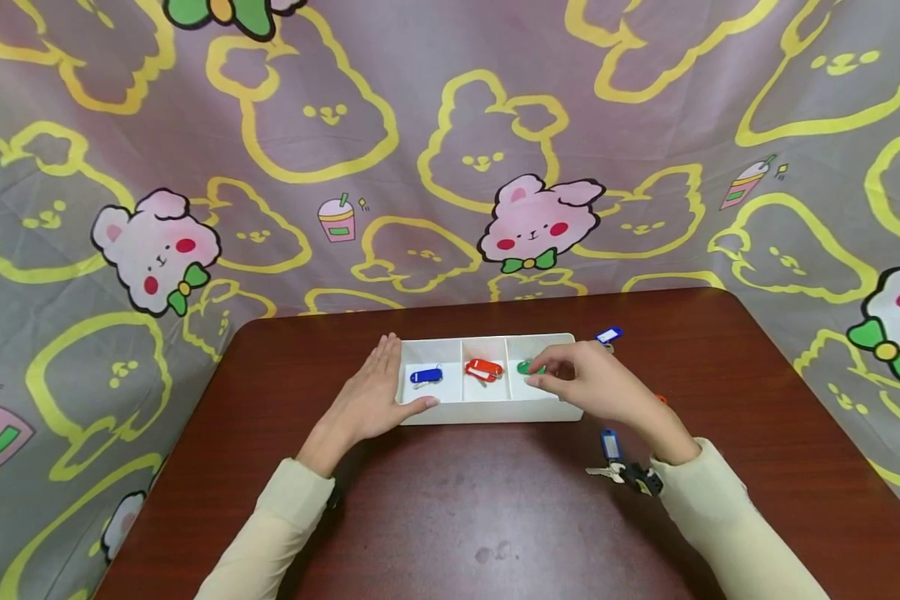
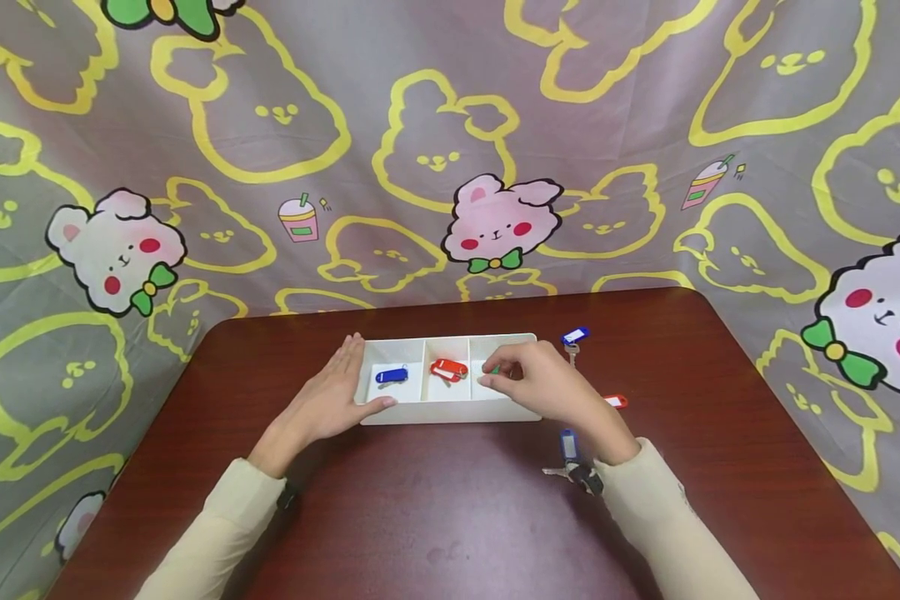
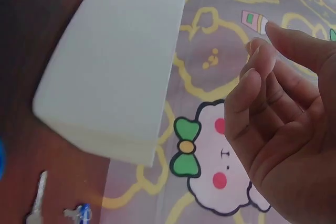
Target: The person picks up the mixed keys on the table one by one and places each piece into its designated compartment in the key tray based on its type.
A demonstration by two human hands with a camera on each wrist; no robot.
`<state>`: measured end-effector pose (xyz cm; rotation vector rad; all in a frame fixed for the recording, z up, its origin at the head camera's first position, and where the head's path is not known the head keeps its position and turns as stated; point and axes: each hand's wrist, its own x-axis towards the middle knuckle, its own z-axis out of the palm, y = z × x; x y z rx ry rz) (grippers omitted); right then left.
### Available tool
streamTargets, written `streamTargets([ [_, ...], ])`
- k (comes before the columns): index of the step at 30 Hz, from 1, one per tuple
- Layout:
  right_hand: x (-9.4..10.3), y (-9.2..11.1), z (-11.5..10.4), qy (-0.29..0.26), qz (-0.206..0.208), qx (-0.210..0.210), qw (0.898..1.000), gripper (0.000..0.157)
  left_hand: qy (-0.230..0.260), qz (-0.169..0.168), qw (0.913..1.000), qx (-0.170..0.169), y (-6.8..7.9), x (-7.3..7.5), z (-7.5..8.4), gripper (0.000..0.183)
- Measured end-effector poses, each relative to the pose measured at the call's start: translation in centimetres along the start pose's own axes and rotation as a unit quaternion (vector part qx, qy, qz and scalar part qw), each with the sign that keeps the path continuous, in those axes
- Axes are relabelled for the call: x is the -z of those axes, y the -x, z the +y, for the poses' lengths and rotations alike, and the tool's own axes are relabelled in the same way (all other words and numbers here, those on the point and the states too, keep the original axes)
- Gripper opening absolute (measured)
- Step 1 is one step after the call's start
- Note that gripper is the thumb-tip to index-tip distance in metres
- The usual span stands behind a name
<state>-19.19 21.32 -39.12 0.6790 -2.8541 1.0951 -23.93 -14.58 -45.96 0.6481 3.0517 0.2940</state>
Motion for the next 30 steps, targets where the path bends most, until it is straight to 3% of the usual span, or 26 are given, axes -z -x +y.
streamTargets([
  [13, 0.5, 3.2, 1.5, 0.009, -0.001, -0.018, 1.0, 0.012, 0.001, -0.006, 1.0, 0.003, 0.0, -0.2, -0.1, 0.128],
  [30, -0.9, 7.3, 4.3, 0.009, 0.033, 0.0, 0.999, 0.008, 0.008, -0.006, 0.9999, 0.005, 0.0, -0.1, -0.2, 0.129],
])
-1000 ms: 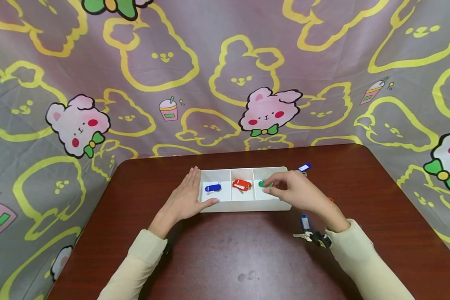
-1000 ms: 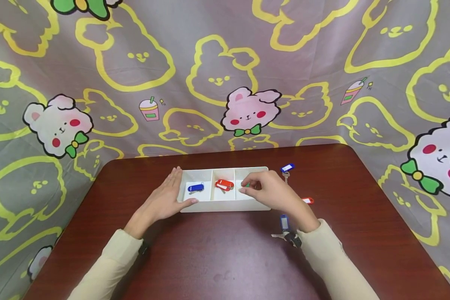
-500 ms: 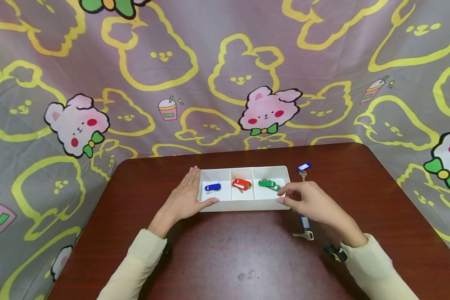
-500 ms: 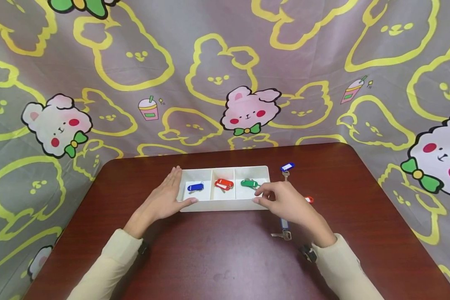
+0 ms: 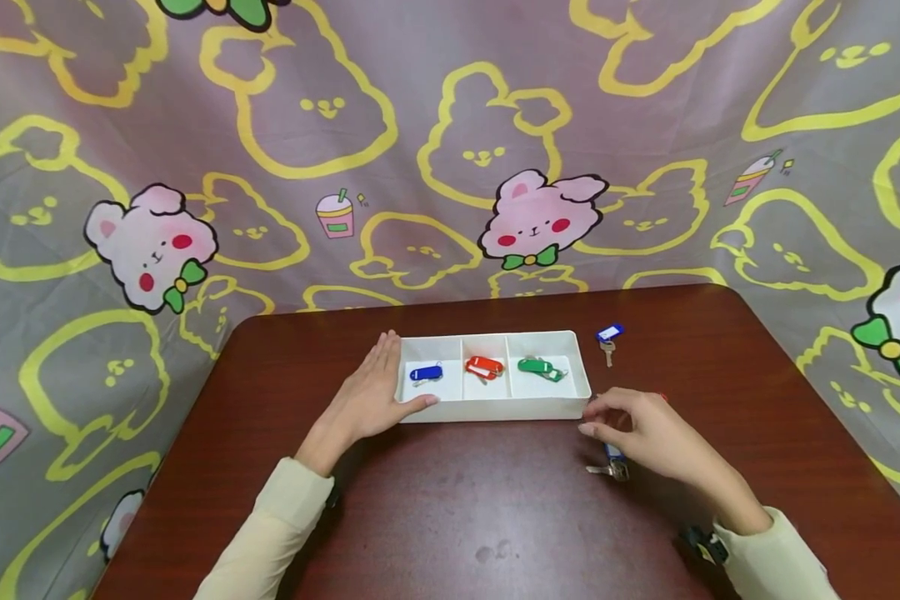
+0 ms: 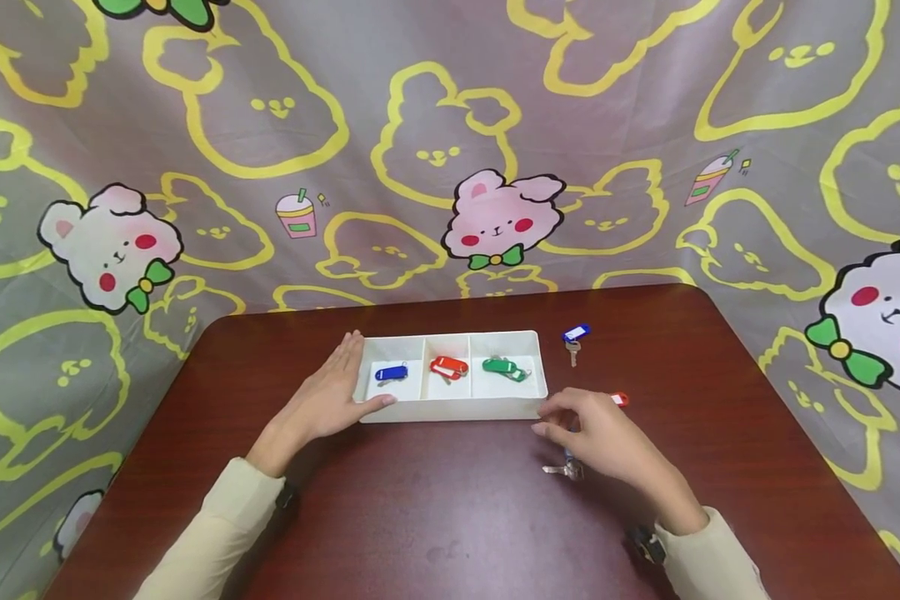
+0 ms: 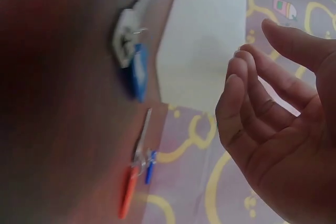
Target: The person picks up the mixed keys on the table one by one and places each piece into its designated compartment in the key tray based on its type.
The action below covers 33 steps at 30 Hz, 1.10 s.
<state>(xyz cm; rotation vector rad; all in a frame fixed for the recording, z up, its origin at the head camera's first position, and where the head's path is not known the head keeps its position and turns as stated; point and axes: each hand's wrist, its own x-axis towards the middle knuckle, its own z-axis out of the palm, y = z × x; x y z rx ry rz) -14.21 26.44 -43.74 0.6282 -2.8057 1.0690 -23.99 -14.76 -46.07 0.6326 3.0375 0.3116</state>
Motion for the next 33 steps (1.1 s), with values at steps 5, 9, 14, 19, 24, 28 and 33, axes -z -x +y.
streamTargets([
  [5, -0.3, 1.2, 0.8, 0.023, 0.021, 0.021, 0.999, 0.014, 0.0, 0.0, 1.0, 0.002, -0.1, 0.1, 0.0, 0.129],
  [9, -0.4, 2.0, 1.2, 0.037, 0.015, -0.002, 0.999, 0.019, 0.004, 0.001, 1.0, 0.002, -0.1, 0.1, 0.0, 0.129],
  [14, -0.7, 3.0, 1.8, 0.07, 0.025, 0.013, 0.997, 0.031, 0.002, 0.0, 1.0, 0.0, -0.1, 0.0, 0.0, 0.13],
  [19, -0.8, 3.9, 2.5, 0.115, 0.042, 0.041, 0.992, 0.044, 0.001, 0.001, 1.0, 0.0, -0.2, -0.1, 0.0, 0.13],
  [24, -0.5, 4.6, 3.0, 0.14, 0.025, 0.037, 0.989, 0.052, 0.0, 0.0, 1.0, 0.001, -0.2, 0.0, 0.1, 0.13],
  [28, -0.5, 5.1, 3.1, 0.152, -0.01, 0.019, 0.988, 0.064, 0.0, 0.003, 1.0, -0.002, -0.1, 0.1, 0.1, 0.129],
  [33, -0.7, 5.4, 3.0, 0.159, -0.051, 0.009, 0.986, 0.076, 0.001, 0.001, 1.0, -0.002, -0.1, 0.0, 0.1, 0.13],
])
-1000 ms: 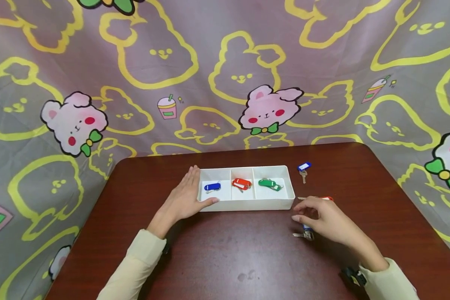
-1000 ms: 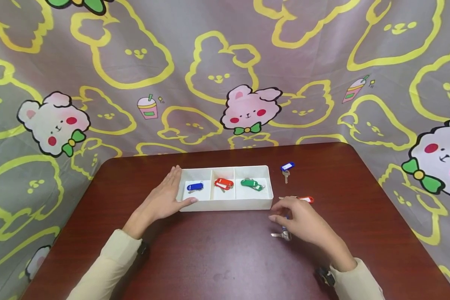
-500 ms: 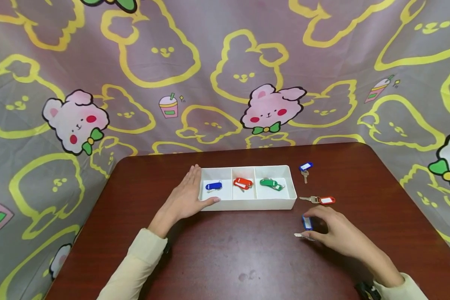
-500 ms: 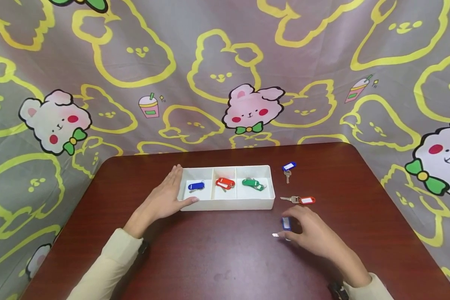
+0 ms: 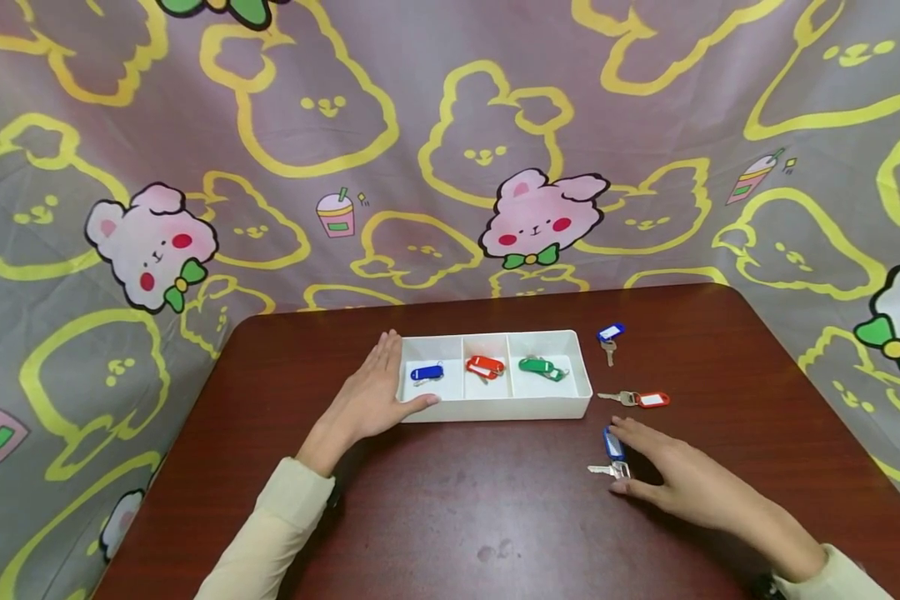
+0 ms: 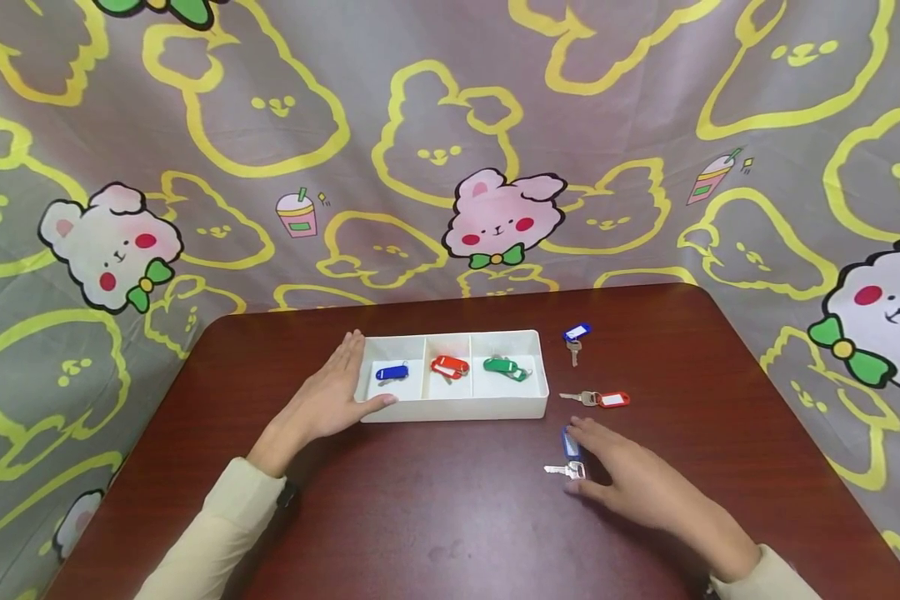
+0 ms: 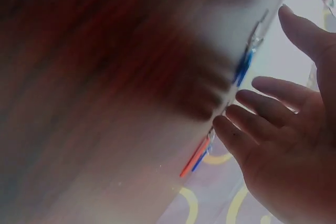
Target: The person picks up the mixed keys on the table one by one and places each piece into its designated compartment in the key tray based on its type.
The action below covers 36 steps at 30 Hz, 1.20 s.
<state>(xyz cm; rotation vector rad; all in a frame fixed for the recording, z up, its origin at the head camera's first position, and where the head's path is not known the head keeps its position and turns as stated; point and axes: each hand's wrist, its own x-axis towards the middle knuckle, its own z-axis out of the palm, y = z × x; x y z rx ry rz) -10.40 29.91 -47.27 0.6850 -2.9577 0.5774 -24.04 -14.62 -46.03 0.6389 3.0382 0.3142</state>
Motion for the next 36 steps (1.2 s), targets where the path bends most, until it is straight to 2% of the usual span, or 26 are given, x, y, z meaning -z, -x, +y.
streamTargets([
  [7, -0.4, 0.0, -0.3, 0.025, -0.037, 0.015, 0.999, 0.076, 0.002, 0.0, 1.0, 0.002, 0.0, 0.0, 0.1, 0.128],
  [14, -0.7, 0.1, 0.2, 0.06, -0.017, 0.037, 0.997, 0.074, 0.003, 0.0, 1.0, 0.002, 0.2, 0.0, 0.1, 0.127],
  [23, -0.4, 0.1, 0.7, 0.067, -0.023, 0.044, 0.996, 0.069, -0.001, 0.001, 1.0, 0.002, 0.0, -0.1, 0.1, 0.129],
  [29, -0.6, 0.2, 0.9, 0.076, -0.009, 0.058, 0.995, 0.066, 0.001, -0.006, 1.0, 0.006, 0.0, 0.0, 0.1, 0.128],
  [36, -0.4, 0.1, 0.9, 0.066, -0.015, 0.055, 0.996, 0.061, 0.002, -0.007, 0.9999, 0.008, 0.0, 0.0, 0.2, 0.129],
])
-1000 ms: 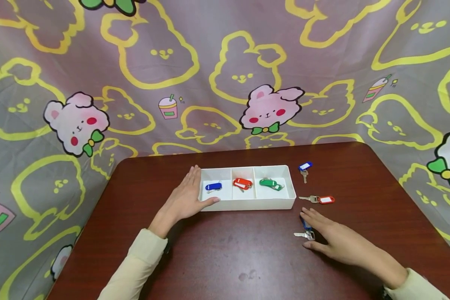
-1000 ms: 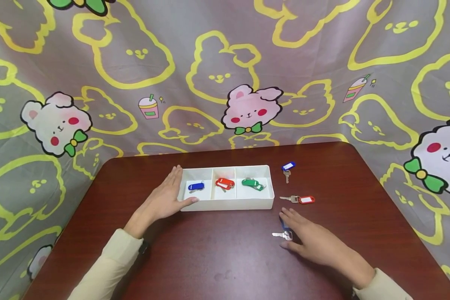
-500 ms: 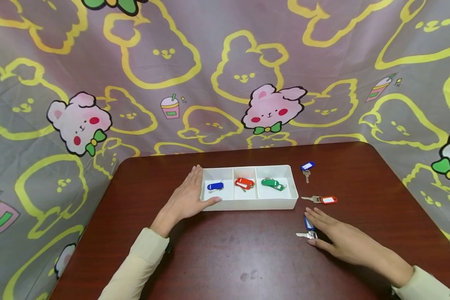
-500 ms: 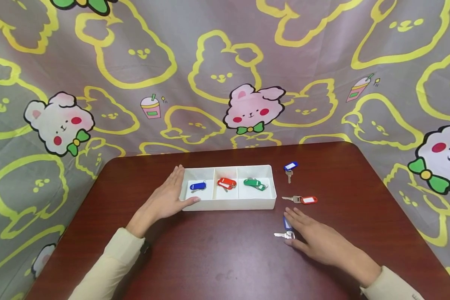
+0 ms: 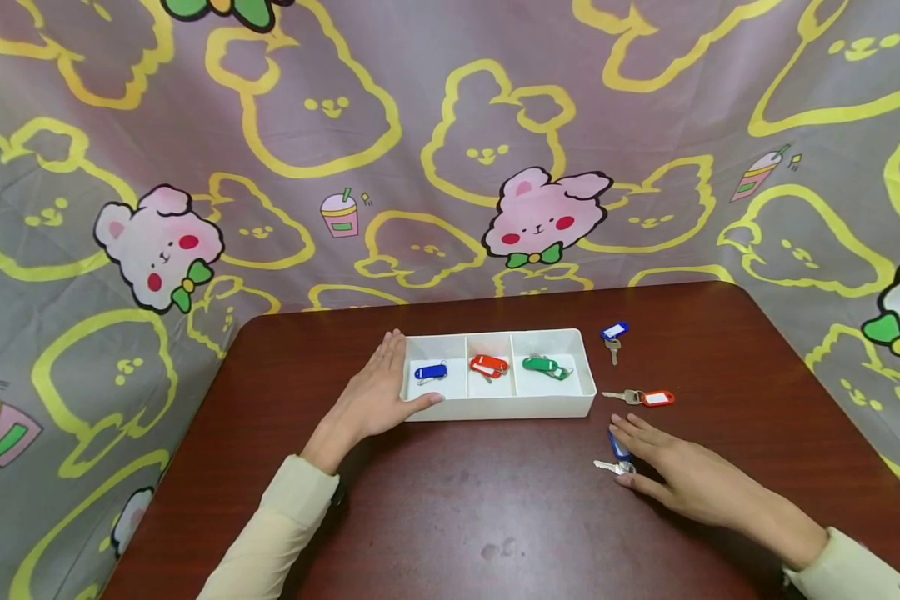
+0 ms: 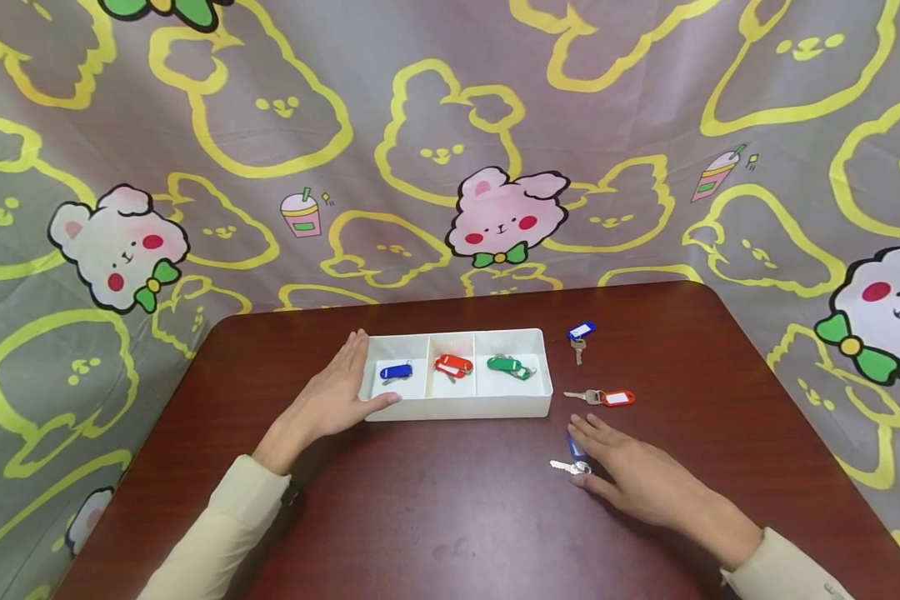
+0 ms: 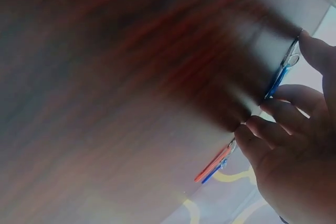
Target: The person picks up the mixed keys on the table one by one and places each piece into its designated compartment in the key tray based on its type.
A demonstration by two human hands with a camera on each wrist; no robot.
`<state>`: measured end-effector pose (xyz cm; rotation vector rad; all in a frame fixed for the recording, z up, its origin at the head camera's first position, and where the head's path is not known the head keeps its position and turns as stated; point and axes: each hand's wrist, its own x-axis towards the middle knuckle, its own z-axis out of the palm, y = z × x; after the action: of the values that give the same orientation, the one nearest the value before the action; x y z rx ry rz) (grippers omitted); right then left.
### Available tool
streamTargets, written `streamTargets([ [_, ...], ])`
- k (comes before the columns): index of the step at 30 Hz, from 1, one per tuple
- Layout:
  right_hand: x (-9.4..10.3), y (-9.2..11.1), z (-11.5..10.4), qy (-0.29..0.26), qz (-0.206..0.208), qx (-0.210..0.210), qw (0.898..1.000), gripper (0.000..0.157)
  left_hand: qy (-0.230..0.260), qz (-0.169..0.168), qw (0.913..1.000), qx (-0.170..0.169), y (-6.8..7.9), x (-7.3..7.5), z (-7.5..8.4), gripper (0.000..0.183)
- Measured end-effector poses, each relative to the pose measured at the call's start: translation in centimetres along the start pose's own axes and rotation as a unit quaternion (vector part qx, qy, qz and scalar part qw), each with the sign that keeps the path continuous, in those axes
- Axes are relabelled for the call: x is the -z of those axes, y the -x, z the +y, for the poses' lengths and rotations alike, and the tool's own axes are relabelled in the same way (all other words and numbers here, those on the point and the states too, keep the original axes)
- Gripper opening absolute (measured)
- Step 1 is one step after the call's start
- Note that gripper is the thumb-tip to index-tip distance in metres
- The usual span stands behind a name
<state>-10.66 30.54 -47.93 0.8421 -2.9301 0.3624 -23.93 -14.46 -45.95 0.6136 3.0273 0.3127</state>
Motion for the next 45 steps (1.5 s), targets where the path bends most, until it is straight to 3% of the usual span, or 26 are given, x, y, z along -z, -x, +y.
streamTargets([
  [7, 0.0, -0.3, 0.1, -0.011, -0.001, 0.002, 1.0, 0.053, 0.001, 0.009, 1.0, 0.0, 0.0, -0.2, -0.1, 0.129],
  [18, 0.6, 0.1, 0.9, -0.021, -0.008, -0.011, 1.0, 0.058, 0.007, 0.005, 1.0, 0.0, 0.1, 0.0, 0.0, 0.128],
  [27, 0.6, 0.1, 1.5, -0.02, 0.03, 0.019, 0.999, 0.048, 0.008, 0.009, 0.9999, -0.002, 0.0, 0.0, 0.0, 0.127],
  [35, 0.8, 0.7, 1.1, 0.005, 0.029, -0.008, 1.0, 0.058, 0.01, 0.006, 0.9999, 0.0, -0.1, -0.3, 0.0, 0.128],
  [45, 0.7, 1.2, 0.3, 0.031, 0.036, -0.012, 0.999, 0.04, 0.012, 0.008, 0.9999, 0.0, -0.1, -0.3, -0.2, 0.128],
])
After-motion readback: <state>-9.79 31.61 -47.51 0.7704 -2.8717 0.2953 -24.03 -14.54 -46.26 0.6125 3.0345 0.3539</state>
